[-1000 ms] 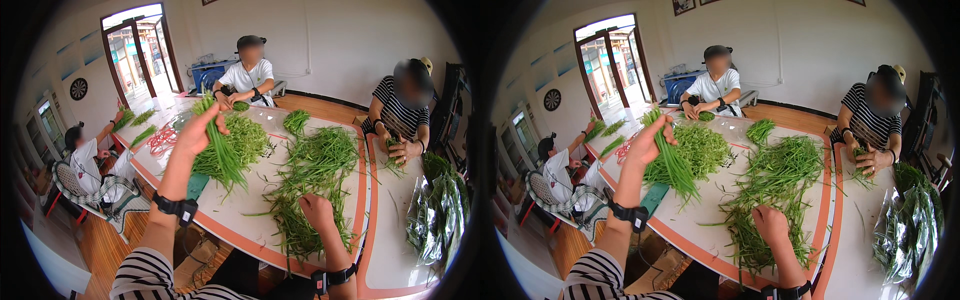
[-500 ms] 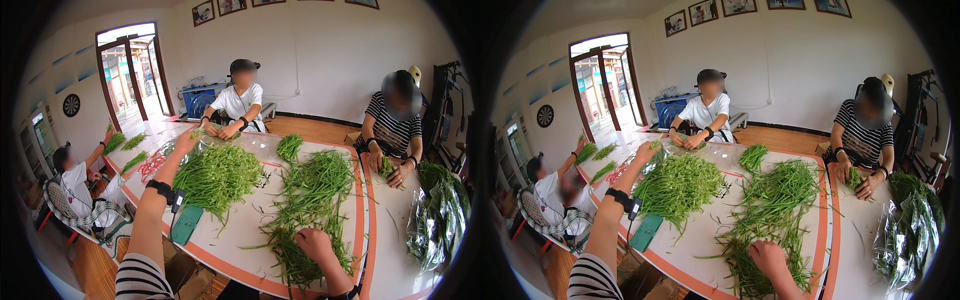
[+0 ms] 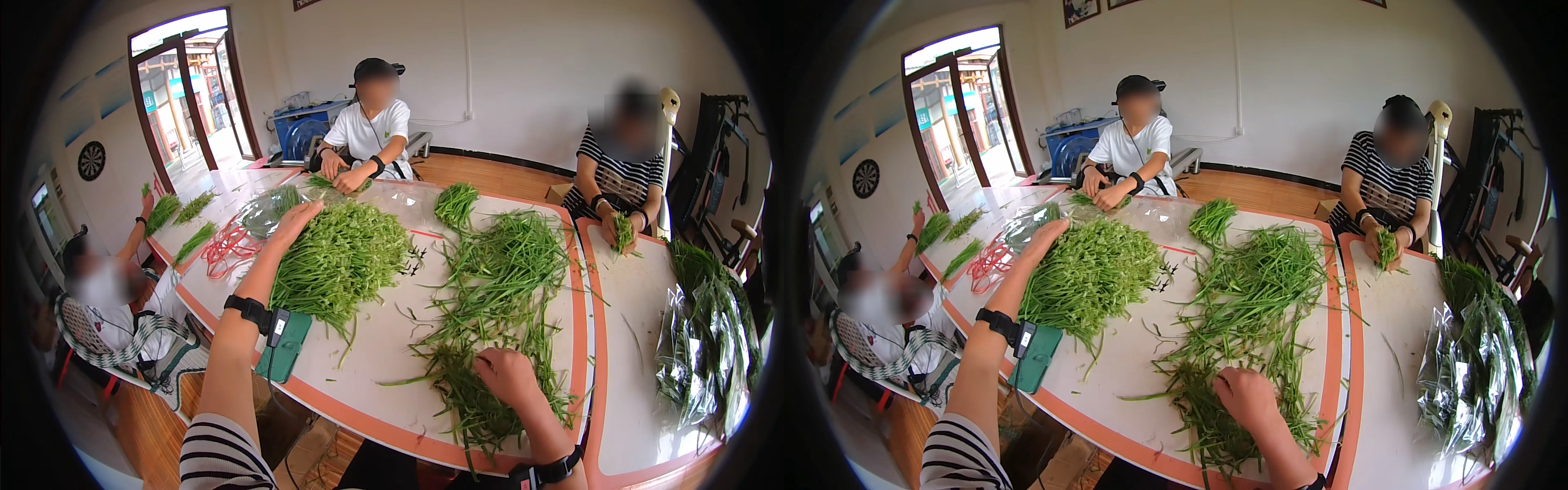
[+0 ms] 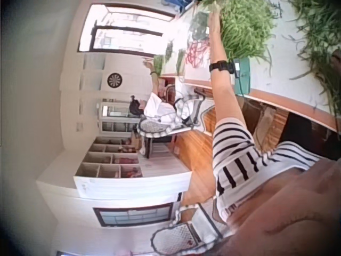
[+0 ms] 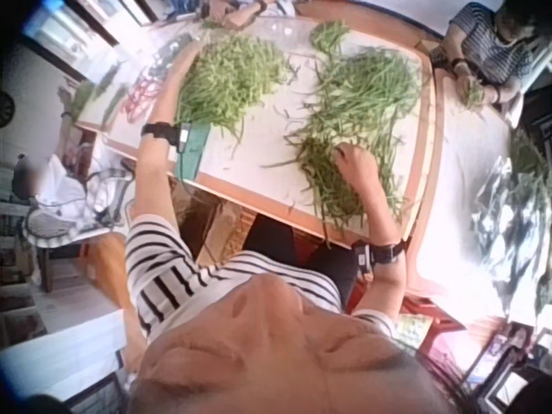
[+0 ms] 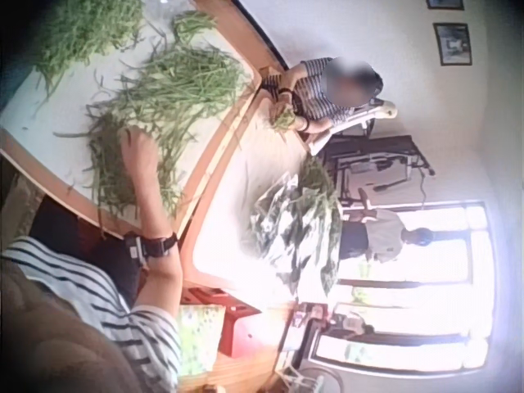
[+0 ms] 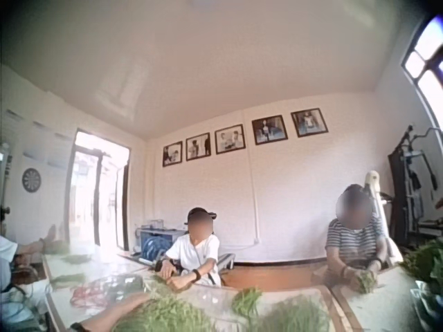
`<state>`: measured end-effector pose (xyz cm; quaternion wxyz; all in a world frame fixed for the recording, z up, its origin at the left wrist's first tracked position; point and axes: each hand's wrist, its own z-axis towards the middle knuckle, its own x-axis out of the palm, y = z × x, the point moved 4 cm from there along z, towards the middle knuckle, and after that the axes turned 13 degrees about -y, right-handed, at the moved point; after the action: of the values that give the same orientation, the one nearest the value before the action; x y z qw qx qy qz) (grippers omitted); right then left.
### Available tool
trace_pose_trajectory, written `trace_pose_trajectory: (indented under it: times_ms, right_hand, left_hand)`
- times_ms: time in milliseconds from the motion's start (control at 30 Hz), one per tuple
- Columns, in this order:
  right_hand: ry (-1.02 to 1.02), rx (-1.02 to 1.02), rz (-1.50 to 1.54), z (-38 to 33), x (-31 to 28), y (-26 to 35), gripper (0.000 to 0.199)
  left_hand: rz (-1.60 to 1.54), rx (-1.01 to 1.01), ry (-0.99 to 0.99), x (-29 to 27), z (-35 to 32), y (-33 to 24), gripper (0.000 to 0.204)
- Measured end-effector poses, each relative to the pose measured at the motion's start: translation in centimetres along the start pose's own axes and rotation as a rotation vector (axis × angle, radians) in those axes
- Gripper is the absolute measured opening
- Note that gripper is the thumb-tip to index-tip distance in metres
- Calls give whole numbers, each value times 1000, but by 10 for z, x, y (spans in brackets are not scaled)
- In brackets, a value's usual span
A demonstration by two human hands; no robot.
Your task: The person sorts through bunches of green leafy vegetables by hand, plucking individual stalks and placing them in a separate pile on the table.
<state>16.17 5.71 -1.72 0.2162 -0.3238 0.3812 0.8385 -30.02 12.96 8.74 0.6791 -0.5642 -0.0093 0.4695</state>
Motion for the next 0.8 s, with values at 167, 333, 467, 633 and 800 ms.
trace_pose_trajectory:
  times_ms: [167, 333, 467, 633, 800]
  right_hand:
    - [-6, -10, -25, -1, -5, 2, 20]
    - [11, -1, -37, -1, -7, 2, 21]
    - [-15, -17, 7, 1, 1, 1, 23]
    - [-69, 16, -7, 7, -12, -11, 24]
    - [-99, 60, -33, 7, -16, -25, 24]
  left_hand:
    - [-42, -81, -65, 4, 7, 10, 89]
    - [172, -6, -130, 43, -11, 15, 86]
    - [135, 16, -105, 31, 14, 55, 83]
    - [207, 222, -216, 8, 30, 34, 67]
    - [53, 388, -363, 0, -43, -38, 47]
